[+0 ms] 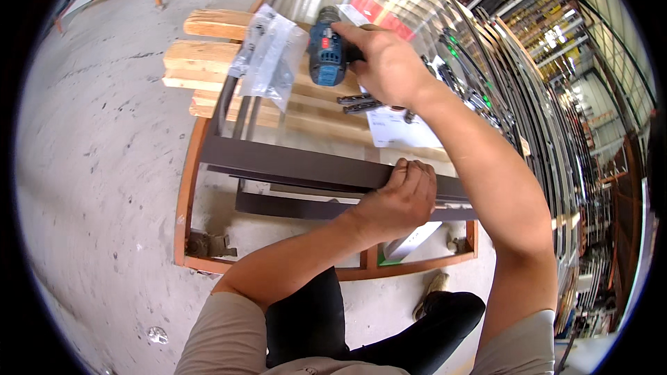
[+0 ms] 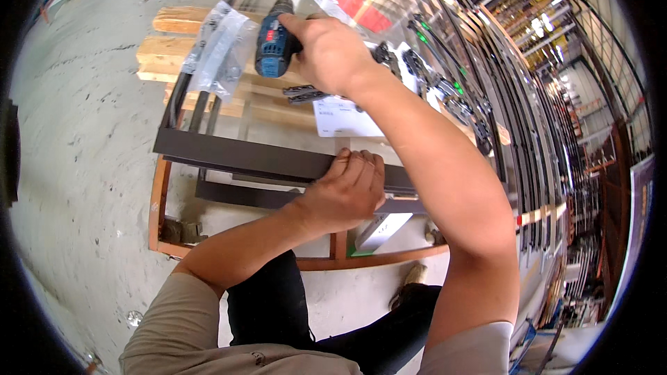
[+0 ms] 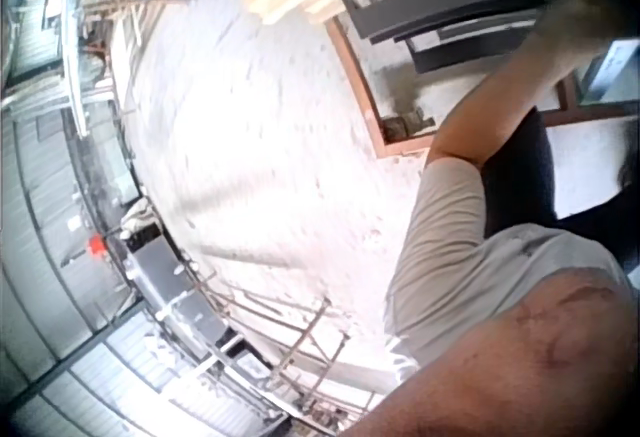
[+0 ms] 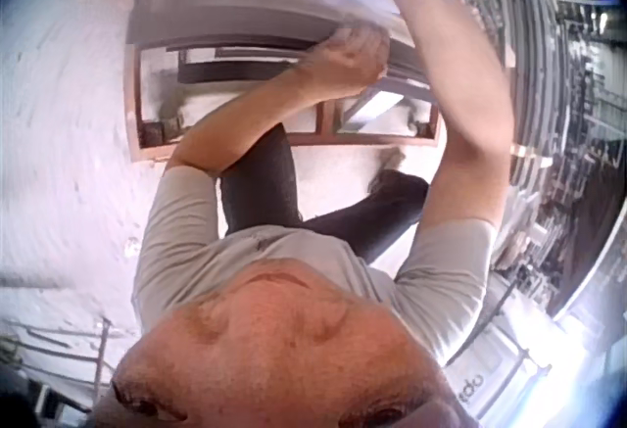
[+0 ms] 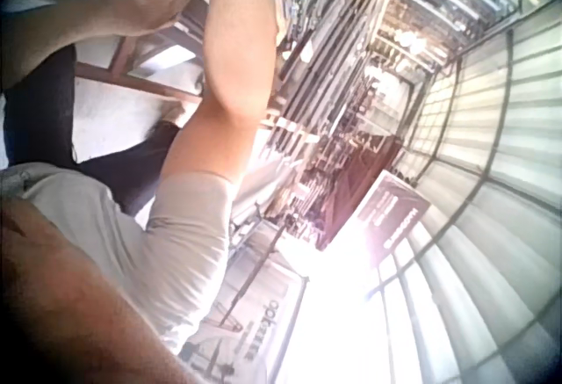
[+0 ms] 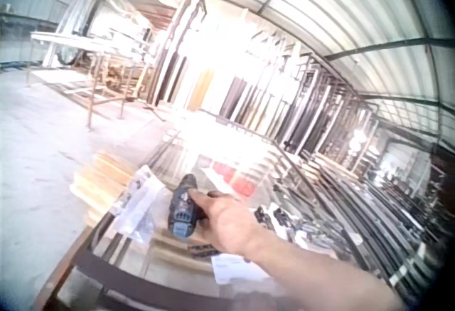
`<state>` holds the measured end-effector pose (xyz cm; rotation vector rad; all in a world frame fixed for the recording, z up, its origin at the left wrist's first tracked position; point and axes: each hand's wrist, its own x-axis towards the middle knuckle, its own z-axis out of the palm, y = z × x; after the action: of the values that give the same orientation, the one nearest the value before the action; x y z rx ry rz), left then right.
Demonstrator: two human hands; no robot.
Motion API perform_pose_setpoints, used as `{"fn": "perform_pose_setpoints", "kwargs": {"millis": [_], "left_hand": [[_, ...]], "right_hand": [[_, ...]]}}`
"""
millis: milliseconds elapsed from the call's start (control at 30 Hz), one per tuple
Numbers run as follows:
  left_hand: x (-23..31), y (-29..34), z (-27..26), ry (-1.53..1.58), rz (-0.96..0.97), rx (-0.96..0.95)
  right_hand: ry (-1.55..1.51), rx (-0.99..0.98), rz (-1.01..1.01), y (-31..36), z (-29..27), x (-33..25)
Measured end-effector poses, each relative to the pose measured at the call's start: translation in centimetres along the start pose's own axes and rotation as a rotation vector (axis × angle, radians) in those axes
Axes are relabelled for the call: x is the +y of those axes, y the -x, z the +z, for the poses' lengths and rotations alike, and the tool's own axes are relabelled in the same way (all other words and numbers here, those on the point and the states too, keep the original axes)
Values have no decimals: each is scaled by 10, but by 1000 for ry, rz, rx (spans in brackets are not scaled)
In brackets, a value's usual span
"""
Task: The person picks up metal brackets and uses a power drill to attach them to the frame of a glass door on a work table.
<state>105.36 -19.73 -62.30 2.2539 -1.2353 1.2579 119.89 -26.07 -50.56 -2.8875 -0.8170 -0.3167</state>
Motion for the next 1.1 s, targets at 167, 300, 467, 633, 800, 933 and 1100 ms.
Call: {"fn": "perform_pose_setpoints", "kwargs": {"millis": [167, 300, 467, 633, 800, 933, 1100], "left_hand": [[2, -5, -1, 42, 14, -36], [-3, -5, -7, 51, 0, -28], [1, -12, -8, 62, -53, 19], [2, -14, -9, 101, -40, 28], [8, -23, -10, 89, -63, -28], [12, -27, -9, 82, -99, -36], [19, -28, -19, 81, -236, -56]], "right_hand": [[36, -18, 17, 25, -27, 15], [40, 300, 217, 87, -95, 49], [-26, 188, 357, 196, -56, 70], [-69, 247, 494, 224, -32, 72], [-224, 303, 391, 236, -30, 80], [-714, 395, 638, 246, -26, 89], [-979, 485, 655, 243, -28, 85]]}}
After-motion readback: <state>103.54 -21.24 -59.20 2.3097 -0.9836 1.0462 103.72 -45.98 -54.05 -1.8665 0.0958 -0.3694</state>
